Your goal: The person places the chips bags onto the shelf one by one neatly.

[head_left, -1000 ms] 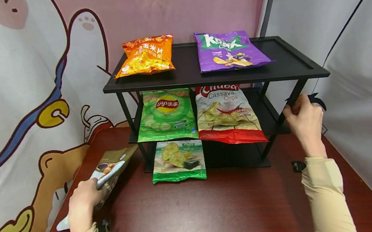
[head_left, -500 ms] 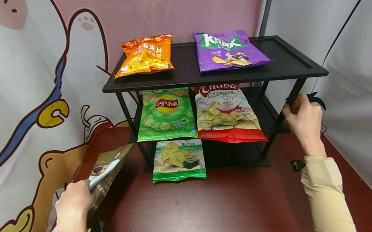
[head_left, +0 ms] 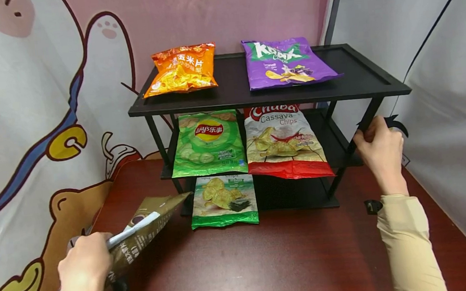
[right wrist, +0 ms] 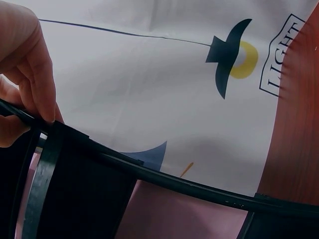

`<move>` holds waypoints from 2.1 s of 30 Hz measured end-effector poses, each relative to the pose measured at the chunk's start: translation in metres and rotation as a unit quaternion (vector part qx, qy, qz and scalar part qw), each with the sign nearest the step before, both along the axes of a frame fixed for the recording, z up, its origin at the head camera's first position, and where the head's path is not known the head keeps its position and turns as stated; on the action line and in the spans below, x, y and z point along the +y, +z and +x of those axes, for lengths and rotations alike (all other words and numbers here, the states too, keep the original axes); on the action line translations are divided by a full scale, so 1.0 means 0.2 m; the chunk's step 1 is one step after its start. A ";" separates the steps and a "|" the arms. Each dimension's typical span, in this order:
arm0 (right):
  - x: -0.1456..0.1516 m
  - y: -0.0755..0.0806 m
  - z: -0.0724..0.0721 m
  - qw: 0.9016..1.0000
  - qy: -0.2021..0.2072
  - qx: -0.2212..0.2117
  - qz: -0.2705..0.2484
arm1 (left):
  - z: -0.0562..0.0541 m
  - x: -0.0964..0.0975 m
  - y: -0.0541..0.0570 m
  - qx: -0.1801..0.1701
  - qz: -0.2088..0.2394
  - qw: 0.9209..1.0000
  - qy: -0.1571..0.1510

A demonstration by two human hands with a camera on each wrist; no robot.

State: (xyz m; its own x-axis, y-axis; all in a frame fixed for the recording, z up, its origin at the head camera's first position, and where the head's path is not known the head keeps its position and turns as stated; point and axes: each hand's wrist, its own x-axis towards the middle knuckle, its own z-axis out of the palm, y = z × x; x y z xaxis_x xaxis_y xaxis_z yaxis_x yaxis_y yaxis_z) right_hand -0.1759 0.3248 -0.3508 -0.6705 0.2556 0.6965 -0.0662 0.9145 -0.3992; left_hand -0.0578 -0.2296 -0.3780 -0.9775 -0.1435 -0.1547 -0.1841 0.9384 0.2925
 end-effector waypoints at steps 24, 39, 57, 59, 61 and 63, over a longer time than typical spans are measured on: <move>0.01 -0.01 0.00 1.000 -0.002 -0.001 0.002 | 0.02 0.29 0.03 0.067 0.034 0.981 -0.178; 0.01 0.00 -0.01 1.000 -0.003 0.001 0.000 | -0.12 0.57 -0.15 0.372 -0.070 0.854 -0.357; 0.00 -0.01 -0.01 1.000 -0.002 0.002 -0.002 | -0.36 0.91 -0.44 0.468 -0.094 0.738 -0.477; 0.00 -0.01 -0.01 1.000 -0.001 0.004 -0.001 | -0.38 0.94 -0.45 0.473 -0.105 0.729 -0.484; -0.01 -0.01 -0.01 1.000 0.000 0.008 0.001 | -0.41 0.97 -0.47 0.477 -0.112 0.720 -0.491; -0.01 -0.01 -0.01 1.000 0.000 0.008 0.002 | -0.43 1.00 -0.49 0.484 -0.114 0.712 -0.495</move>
